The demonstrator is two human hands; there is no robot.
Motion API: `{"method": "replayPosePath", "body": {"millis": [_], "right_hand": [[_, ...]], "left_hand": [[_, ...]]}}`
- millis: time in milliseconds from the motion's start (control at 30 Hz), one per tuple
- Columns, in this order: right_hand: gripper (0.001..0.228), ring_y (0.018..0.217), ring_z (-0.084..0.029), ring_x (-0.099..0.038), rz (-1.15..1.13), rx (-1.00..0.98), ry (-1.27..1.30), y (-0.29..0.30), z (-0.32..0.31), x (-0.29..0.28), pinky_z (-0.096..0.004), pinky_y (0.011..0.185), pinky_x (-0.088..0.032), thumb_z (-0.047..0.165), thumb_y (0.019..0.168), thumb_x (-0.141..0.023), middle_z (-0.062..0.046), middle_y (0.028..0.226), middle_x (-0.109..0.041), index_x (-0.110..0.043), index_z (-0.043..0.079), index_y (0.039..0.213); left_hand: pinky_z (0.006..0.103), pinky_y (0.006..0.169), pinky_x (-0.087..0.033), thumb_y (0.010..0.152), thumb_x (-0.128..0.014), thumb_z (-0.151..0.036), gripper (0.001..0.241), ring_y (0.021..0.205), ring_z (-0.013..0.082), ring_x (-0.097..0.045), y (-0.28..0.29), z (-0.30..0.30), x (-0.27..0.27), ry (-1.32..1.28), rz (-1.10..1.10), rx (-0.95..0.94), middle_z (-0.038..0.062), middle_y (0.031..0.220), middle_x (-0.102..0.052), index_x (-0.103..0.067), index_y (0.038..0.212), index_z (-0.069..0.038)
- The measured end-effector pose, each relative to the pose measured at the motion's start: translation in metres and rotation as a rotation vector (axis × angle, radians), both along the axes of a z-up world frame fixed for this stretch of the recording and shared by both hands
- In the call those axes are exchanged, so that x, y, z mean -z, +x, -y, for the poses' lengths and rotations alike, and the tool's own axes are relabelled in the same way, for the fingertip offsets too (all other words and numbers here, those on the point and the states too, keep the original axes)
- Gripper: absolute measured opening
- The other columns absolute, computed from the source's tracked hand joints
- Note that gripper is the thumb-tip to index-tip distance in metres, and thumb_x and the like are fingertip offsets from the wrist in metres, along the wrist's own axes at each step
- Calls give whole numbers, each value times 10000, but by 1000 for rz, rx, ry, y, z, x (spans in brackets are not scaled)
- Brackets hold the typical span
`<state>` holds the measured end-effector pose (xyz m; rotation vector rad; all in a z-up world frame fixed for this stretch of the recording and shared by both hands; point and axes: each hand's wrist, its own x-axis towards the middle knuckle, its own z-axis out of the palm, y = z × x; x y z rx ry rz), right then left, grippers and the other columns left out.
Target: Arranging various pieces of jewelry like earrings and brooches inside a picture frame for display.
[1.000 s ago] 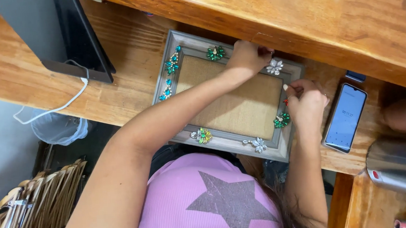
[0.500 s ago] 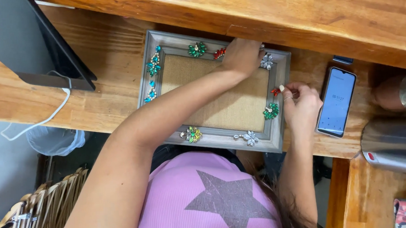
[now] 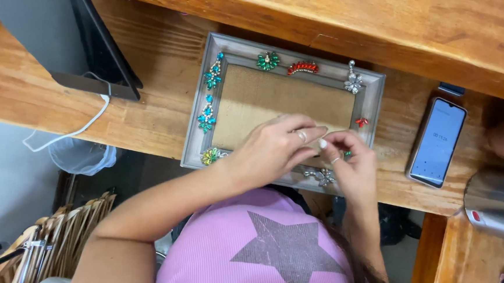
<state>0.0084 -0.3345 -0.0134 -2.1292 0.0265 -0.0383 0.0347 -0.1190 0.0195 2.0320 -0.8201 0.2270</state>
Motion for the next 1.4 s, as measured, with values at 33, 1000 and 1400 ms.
{"method": "replayPosePath", "body": {"millis": [33, 1000, 1400], "right_hand": [[64, 856, -155, -634, -1, -7, 1, -1, -8, -2, -329, 866, -506, 146, 941, -780, -38, 864, -659, -764, 107, 989], [90, 881, -211, -651, 197, 8, -141, -7, 13, -14, -347, 911, -501, 89, 987, -789, -59, 973, -692, -783, 102, 1076], [121, 897, -236, -676, 214, 286, -231, -36, 62, 13, -373, 944, -512, -5, 989, -825, -90, 930, -656, -782, 57, 1084]], "left_hand": [[445, 878, -593, 961, -705, -176, 275, 1061, 370, -707, -7, -3, 5, 1, -1, -7, 167, 1145, -670, -694, 1200, -42], [473, 730, -602, 889, -752, -142, 85, 809, 337, -719, 76, -83, 65, 301, -122, -579, 58, 878, -686, -765, 956, -193], [464, 787, -611, 810, -820, -56, 236, 898, 347, -723, 85, -96, 72, 305, -256, -458, 65, 907, -691, -768, 1023, -144]]}}
